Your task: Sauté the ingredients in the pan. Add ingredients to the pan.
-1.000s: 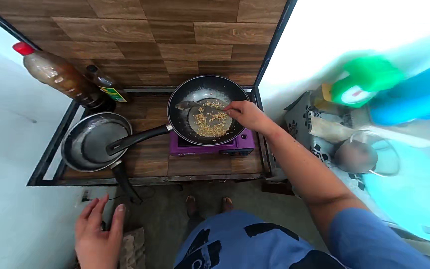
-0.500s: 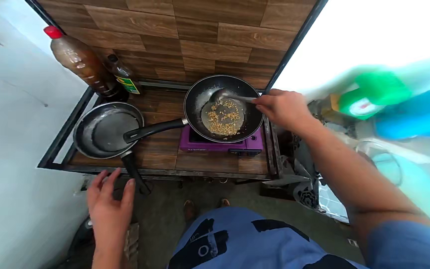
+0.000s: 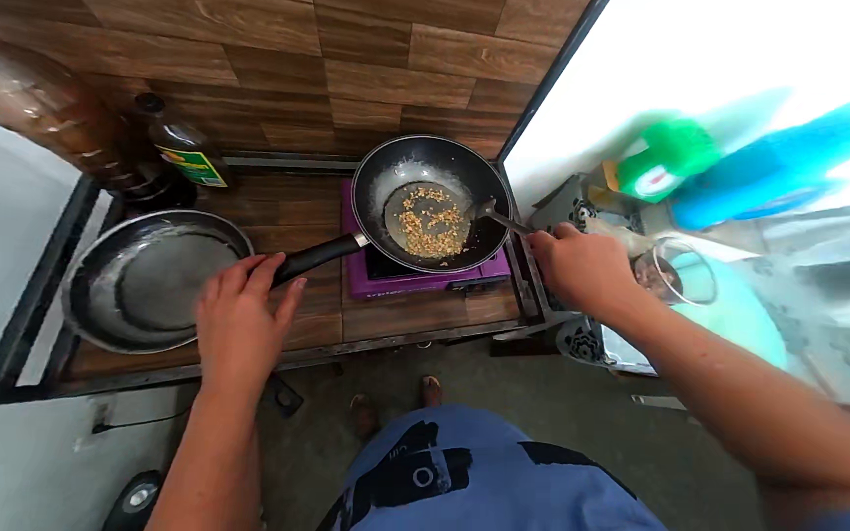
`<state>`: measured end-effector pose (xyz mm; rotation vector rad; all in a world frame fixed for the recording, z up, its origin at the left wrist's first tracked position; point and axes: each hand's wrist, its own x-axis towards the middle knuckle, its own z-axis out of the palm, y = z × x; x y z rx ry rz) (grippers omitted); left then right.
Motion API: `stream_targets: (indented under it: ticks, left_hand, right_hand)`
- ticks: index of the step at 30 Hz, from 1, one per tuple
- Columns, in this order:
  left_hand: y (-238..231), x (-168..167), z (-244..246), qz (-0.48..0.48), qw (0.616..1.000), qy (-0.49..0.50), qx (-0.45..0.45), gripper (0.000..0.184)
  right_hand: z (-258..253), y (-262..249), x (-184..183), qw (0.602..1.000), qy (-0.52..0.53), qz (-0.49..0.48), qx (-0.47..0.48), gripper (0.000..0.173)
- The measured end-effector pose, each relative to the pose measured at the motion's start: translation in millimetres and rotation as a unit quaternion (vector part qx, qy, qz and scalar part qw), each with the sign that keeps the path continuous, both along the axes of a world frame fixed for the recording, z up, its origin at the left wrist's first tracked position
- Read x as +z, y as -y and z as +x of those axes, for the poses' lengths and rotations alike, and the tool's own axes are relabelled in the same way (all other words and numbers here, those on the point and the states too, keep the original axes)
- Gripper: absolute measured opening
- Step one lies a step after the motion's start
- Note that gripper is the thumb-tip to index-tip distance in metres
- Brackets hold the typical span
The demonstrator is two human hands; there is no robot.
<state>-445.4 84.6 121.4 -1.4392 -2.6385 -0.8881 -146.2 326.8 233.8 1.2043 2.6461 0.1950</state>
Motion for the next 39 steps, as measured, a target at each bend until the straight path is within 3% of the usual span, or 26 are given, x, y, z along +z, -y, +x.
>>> stream_targets:
  ticks: [4, 7, 11, 15, 19, 22, 24, 26, 28, 30, 31, 33, 36, 39]
  left_hand:
    - [-7.4, -0.4, -11.3, -0.008, 1.000, 0.016, -0.022, 0.043]
    - [-10.8, -1.9, -15.2, -0.024, 0.999, 0.031, -0.025, 0.046]
    - [-14.1, -2.7, -15.6, -0.035, 0.999, 0.021, -0.025, 0.046]
    - [-11.9, 4.1, -14.3, -0.059, 0.998, 0.014, -0.017, 0.043]
    - [-4.8, 12.1, 3.8, -0.105, 0.992, 0.066, -0.035, 0.047]
    - [-3.0, 11.1, 29.6, -0.124, 0.979, 0.148, -0.069, 0.043]
    - [-5.2, 12.9, 45.4, -0.156, 0.951, 0.248, -0.100, 0.044]
    - [-9.1, 13.6, 59.2, -0.179, 0.897, 0.386, -0.123, 0.048]
    - [-11.2, 10.8, 74.3, -0.138, 0.799, 0.572, -0.125, 0.046]
    - [-11.1, 5.1, 87.3, -0.081, 0.668, 0.731, -0.114, 0.037]
    - [-11.3, 1.0, 93.2, -0.062, 0.617, 0.777, -0.108, 0.036]
    - [-12.7, -5.7, 105.0, -0.037, 0.556, 0.825, -0.093, 0.031]
    - [-12.4, -6.4, 120.9, -0.002, 0.556, 0.828, -0.071, 0.020]
    - [-8.1, -1.9, 133.3, 0.010, 0.581, 0.811, -0.065, 0.019]
  right_hand:
    - [19.7, 20.9, 29.4, 0.997, -0.069, 0.032, 0.028, 0.018]
    - [24.6, 44.4, 48.7, 0.994, -0.053, 0.068, 0.071, 0.017]
    - [1.7, 48.7, 31.1, 0.999, 0.005, 0.036, 0.017, 0.017]
    - [-8.1, 26.9, 15.0, 0.999, -0.020, 0.043, -0.020, 0.021]
    - [22.4, 52.3, 50.1, 0.993, -0.070, 0.074, 0.065, 0.023]
    - [34.6, 71.0, 55.9, 0.990, -0.065, 0.070, 0.106, 0.027]
    - [25.3, 68.1, 43.8, 0.996, -0.038, 0.052, 0.066, 0.019]
    - [7.6, 51.8, 25.1, 0.999, -0.001, 0.028, -0.016, 0.019]
    - [-2.6, 32.8, 9.0, 0.998, -0.006, 0.028, -0.054, 0.022]
    - [0.6, 23.7, 3.0, 0.997, -0.035, 0.045, -0.049, 0.024]
    - [5.4, 24.6, 6.2, 0.997, -0.049, 0.054, -0.039, 0.024]
    - [19.8, 34.4, 18.0, 0.994, -0.071, 0.081, 0.001, 0.022]
    - [36.0, 53.9, 29.9, 0.992, -0.057, 0.107, 0.041, 0.020]
    - [28.6, 53.9, 19.4, 0.997, -0.022, 0.070, 0.000, 0.018]
